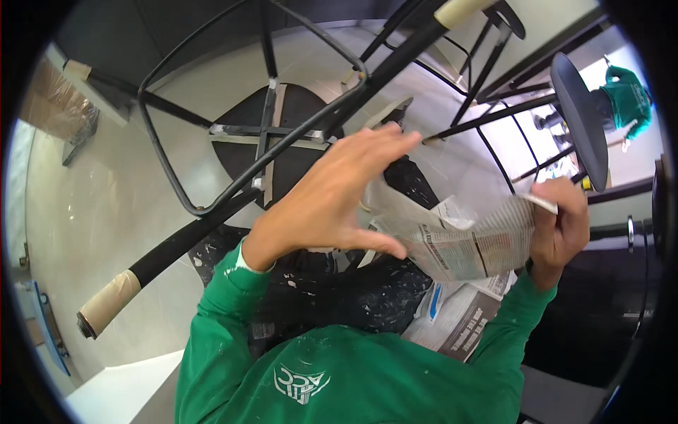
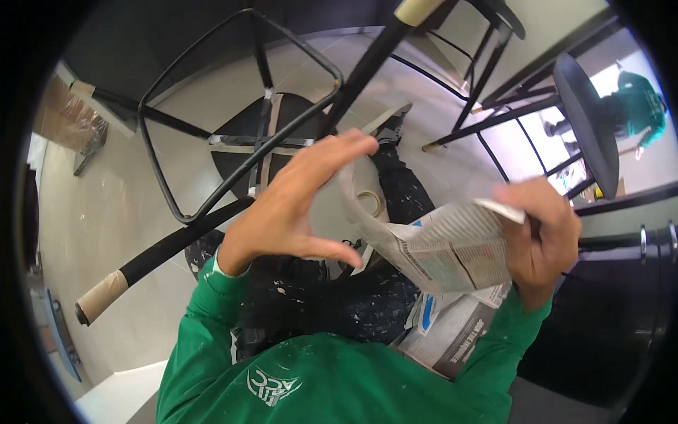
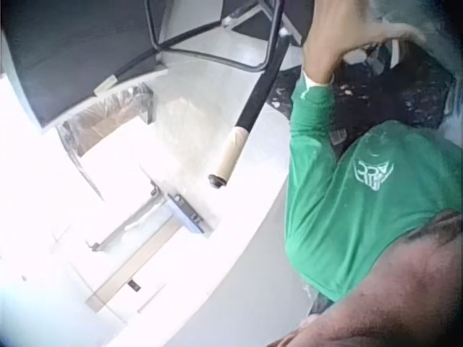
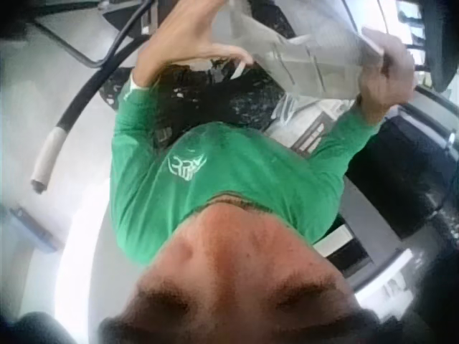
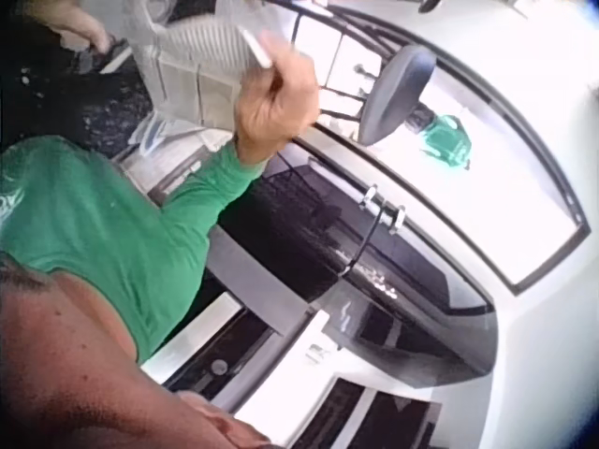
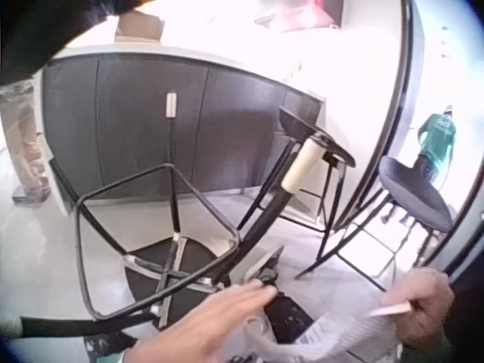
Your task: The person applies strips of masking tape to the metal base of a chair while sitting on the floor. They then pick up and organize several sheets of newspaper.
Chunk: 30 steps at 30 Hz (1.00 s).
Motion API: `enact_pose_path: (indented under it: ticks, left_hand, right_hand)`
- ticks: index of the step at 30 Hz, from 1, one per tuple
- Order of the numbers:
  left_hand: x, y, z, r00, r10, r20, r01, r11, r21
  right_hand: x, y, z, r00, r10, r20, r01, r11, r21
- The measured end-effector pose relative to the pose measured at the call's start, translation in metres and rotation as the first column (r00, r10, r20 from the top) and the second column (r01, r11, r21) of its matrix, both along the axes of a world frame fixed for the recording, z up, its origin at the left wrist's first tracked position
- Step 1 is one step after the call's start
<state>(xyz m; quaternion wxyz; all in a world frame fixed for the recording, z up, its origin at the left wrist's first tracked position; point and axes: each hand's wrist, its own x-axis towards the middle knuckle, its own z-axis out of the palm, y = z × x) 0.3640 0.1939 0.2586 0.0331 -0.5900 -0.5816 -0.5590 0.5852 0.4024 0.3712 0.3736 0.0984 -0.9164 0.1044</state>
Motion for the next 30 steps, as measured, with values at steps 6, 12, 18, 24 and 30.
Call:
enact_pose_path:
  ticks: [6, 12, 18, 24, 30]
  left_hand:
    - [-0.007, 0.030, -0.011, 0.849, -0.204, 0.488, 0.378, 0.879, -0.290]
    - [-0.005, -0.010, -0.043, 0.432, -0.027, 0.901, 0.243, 0.966, -0.088]
    - [0.004, -0.028, -0.085, 0.299, 0.126, 0.946, 0.211, 0.958, -0.194]
    - [0.004, -0.036, -0.089, 0.315, 0.156, 0.936, 0.179, 0.959, -0.220]
    - [0.011, -0.084, -0.119, 0.524, 0.075, 0.848, 0.435, 0.833, -0.342]
  right_hand:
    - [-0.057, 0.060, 0.016, 0.974, -0.225, -0.030, 0.218, 0.966, -0.140]
    - [0.035, 0.091, -0.136, 0.869, -0.467, 0.161, 0.412, 0.505, -0.758]
    - [0.095, 0.001, -0.261, 0.980, 0.190, 0.056, 0.089, -0.168, -0.982]
    - [0.061, -0.012, -0.244, 0.921, 0.256, 0.293, 0.338, -0.154, -0.928]
    - [0.067, -0.012, -0.237, 0.946, 0.195, 0.259, 0.283, -0.108, -0.953]
